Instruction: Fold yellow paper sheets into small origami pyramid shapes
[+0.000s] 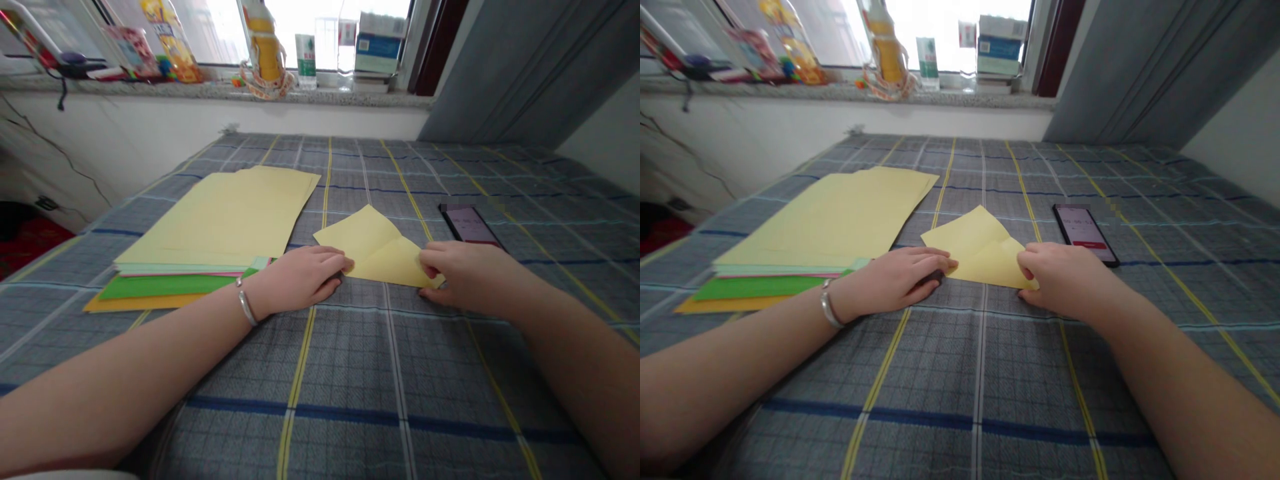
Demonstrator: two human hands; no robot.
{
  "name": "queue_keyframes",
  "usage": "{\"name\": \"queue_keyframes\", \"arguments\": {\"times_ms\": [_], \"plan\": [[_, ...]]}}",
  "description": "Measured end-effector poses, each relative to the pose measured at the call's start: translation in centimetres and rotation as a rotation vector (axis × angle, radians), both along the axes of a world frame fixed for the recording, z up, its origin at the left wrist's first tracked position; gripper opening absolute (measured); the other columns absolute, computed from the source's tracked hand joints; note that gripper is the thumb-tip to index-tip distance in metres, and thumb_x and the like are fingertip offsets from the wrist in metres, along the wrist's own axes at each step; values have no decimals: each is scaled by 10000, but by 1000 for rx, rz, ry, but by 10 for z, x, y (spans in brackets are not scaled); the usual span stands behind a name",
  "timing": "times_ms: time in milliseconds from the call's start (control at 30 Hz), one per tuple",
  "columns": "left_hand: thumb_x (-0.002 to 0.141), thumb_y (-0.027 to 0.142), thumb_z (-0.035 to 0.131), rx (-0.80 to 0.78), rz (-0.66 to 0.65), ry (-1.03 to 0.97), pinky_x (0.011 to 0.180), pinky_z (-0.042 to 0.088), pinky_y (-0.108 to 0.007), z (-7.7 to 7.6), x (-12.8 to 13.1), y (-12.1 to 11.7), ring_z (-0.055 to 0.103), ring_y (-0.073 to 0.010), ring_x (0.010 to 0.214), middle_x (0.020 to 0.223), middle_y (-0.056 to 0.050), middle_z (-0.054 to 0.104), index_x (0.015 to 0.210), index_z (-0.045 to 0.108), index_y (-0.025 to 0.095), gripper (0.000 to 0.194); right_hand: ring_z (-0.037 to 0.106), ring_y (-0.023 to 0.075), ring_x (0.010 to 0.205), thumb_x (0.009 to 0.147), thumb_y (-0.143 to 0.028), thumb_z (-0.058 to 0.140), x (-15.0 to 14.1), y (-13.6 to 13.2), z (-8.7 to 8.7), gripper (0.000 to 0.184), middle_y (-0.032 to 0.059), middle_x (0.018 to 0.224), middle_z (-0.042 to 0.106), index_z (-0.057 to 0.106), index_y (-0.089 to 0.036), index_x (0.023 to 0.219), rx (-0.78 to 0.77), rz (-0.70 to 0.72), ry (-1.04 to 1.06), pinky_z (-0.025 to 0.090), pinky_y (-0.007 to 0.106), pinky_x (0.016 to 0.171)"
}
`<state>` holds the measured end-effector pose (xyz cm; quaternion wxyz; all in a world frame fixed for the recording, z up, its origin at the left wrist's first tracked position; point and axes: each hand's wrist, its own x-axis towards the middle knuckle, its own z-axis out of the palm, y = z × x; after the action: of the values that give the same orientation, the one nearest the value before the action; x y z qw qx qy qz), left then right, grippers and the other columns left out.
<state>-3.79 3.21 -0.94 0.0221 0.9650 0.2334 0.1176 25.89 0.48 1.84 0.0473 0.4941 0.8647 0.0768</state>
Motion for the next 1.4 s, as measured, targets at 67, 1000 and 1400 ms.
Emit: {"name": "queue_keyframes", "arguments": {"times_ms": [67,1000,1400], "plan": [[959,191,406,12,-22,4,992,463,-355,0,2,-2,564,-205,1135,1214,-111,599,1268,530,151,335,604,193,786,728,-348,658,1,4,-3,178,24,920,650,651,-252,877,26,83,71,386,285,576],[977,332,436,436,104,-160,705,366,-302,-12,46,-4,543,-148,718,756,2,629,778,599,188,295,570,175,773,861,-206,530,-44,3,-33,134,23,794,666,615,-205,757,374,330,323,359,306,643],[983,306,418,433,122,-163,744,423,-288,-9,37,3,551,-145,723,775,-24,616,804,577,165,278,612,171,766,811,-170,548,-22,6,-21,107,4,788,676,601,-217,731,426,281,334,399,287,635]]}}
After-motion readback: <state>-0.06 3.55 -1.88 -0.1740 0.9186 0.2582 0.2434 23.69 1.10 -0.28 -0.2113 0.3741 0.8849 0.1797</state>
